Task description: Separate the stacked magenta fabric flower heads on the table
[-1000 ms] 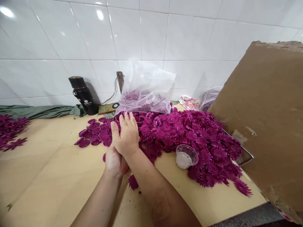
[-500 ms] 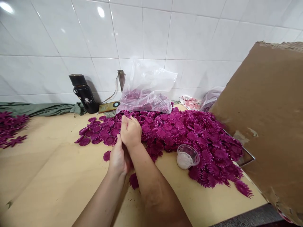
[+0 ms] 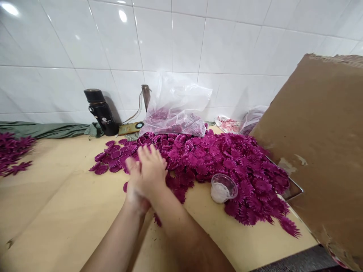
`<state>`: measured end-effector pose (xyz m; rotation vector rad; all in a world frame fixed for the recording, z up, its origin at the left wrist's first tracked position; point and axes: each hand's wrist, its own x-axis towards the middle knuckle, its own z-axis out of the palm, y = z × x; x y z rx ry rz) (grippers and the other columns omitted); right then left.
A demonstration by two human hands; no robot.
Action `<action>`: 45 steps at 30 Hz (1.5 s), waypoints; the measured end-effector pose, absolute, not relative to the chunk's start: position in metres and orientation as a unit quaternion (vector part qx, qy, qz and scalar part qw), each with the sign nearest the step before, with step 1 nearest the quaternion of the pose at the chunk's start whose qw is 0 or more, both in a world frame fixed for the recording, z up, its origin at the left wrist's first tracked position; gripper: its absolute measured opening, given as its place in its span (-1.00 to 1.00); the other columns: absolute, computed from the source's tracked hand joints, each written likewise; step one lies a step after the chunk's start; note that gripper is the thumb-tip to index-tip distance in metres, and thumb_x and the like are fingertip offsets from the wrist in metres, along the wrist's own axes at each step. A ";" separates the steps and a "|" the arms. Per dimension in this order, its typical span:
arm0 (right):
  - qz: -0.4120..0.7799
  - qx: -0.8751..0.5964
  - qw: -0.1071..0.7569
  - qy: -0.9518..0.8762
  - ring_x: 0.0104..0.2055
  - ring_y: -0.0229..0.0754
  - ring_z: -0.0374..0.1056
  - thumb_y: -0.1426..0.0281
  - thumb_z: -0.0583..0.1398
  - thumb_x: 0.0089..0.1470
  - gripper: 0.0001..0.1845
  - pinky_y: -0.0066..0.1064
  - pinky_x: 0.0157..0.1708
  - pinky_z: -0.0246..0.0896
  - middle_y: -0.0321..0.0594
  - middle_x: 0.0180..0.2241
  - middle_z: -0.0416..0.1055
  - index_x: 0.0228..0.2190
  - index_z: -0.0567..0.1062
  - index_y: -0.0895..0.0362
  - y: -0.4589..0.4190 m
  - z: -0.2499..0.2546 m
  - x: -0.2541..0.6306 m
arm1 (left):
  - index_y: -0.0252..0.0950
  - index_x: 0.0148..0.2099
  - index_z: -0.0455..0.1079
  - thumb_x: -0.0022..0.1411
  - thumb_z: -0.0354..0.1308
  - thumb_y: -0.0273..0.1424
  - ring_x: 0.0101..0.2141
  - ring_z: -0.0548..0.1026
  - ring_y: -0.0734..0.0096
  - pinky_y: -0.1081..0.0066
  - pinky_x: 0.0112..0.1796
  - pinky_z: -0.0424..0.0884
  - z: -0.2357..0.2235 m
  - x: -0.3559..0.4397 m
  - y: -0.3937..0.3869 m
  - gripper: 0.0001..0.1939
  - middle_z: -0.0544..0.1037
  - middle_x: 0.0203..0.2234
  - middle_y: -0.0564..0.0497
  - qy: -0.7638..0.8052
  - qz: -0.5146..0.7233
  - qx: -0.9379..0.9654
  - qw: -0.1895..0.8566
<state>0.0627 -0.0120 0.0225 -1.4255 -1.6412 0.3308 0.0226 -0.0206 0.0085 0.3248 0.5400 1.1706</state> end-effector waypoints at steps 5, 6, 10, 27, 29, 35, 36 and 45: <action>0.037 -0.581 0.549 -0.600 0.23 -0.08 0.05 0.23 -0.16 0.21 -0.46 -0.10 0.19 -0.11 -0.09 0.05 0.37 -0.06 0.47 0.21 0.021 0.033 0.091 | -0.29 0.08 0.34 0.25 -0.03 -0.32 0.07 0.35 0.35 0.46 0.10 0.21 0.024 0.039 -0.029 -0.61 0.48 -0.01 -0.09 0.254 0.556 0.138 0.780; 0.013 -0.579 0.555 -0.597 0.21 -0.08 0.09 0.25 -0.15 0.21 -0.48 -0.10 0.19 -0.10 -0.11 0.01 0.40 -0.11 0.49 0.19 0.024 0.031 0.094 | -0.31 0.05 0.37 0.25 -0.03 -0.33 0.05 0.37 0.35 0.45 0.09 0.23 0.022 0.041 -0.029 -0.63 0.50 -0.04 -0.10 0.256 0.556 0.133 0.779; -0.007 -0.620 0.541 -0.568 0.00 -0.05 0.32 0.33 -0.13 0.18 -0.52 -0.12 0.08 0.08 -0.05 -0.22 0.52 -0.32 0.55 0.19 0.028 0.011 0.103 | -0.34 -0.12 0.47 0.20 0.06 -0.36 -0.04 0.44 0.33 0.38 0.03 0.30 0.000 0.047 -0.025 -0.73 0.56 -0.15 -0.11 0.299 0.542 0.143 0.772; 0.213 -0.531 0.490 -0.657 -0.30 -0.14 0.31 0.34 0.20 -0.07 -0.71 -0.22 -0.26 0.29 -0.12 -0.30 0.37 -0.24 0.40 0.15 -0.014 -0.020 0.112 | -0.29 -0.25 0.51 -0.09 0.04 -0.65 -0.27 0.49 0.34 0.25 0.01 0.26 -0.009 0.010 0.001 -0.64 0.58 -0.36 -0.01 0.396 0.574 0.227 0.680; 0.250 -0.525 0.514 -0.631 -0.33 -0.17 0.31 0.37 0.18 -0.07 -0.74 -0.24 -0.27 0.29 -0.14 -0.32 0.37 -0.25 0.38 0.13 -0.010 -0.027 0.115 | -0.29 -0.24 0.51 -0.09 0.09 -0.63 -0.26 0.48 0.35 0.23 0.01 0.26 -0.015 0.010 0.003 -0.67 0.58 -0.34 -0.01 0.403 0.565 0.273 0.667; 0.282 -0.512 0.562 -0.585 -0.28 -0.14 0.34 0.38 0.13 -0.03 -0.84 -0.20 -0.19 0.28 -0.15 -0.34 0.40 -0.32 0.41 0.12 -0.010 -0.030 0.122 | -0.32 -0.35 0.49 -0.05 0.20 -0.49 -0.28 0.47 0.39 0.33 -0.10 0.32 -0.017 0.011 0.004 -0.87 0.58 -0.35 -0.02 0.409 0.531 0.407 0.620; 0.284 -0.512 0.570 -0.576 -0.28 -0.15 0.35 0.38 0.13 -0.03 -0.84 -0.21 -0.20 0.28 -0.15 -0.35 0.40 -0.33 0.40 0.13 -0.011 -0.029 0.122 | -0.32 -0.37 0.48 -0.04 0.19 -0.50 -0.33 0.46 0.43 0.36 -0.14 0.33 -0.016 0.012 0.004 -0.90 0.57 -0.39 0.00 0.414 0.528 0.417 0.614; 0.247 -0.521 0.597 -0.557 -0.31 -0.17 0.32 0.33 0.19 -0.06 -0.73 -0.26 -0.29 0.31 -0.14 -0.33 0.35 -0.26 0.36 0.14 -0.011 -0.030 0.118 | -0.30 -0.60 0.22 0.03 0.12 -0.46 -0.60 0.18 0.59 0.51 -0.49 0.15 -0.014 0.018 0.017 -0.79 0.25 -0.71 0.20 0.485 0.533 0.475 0.505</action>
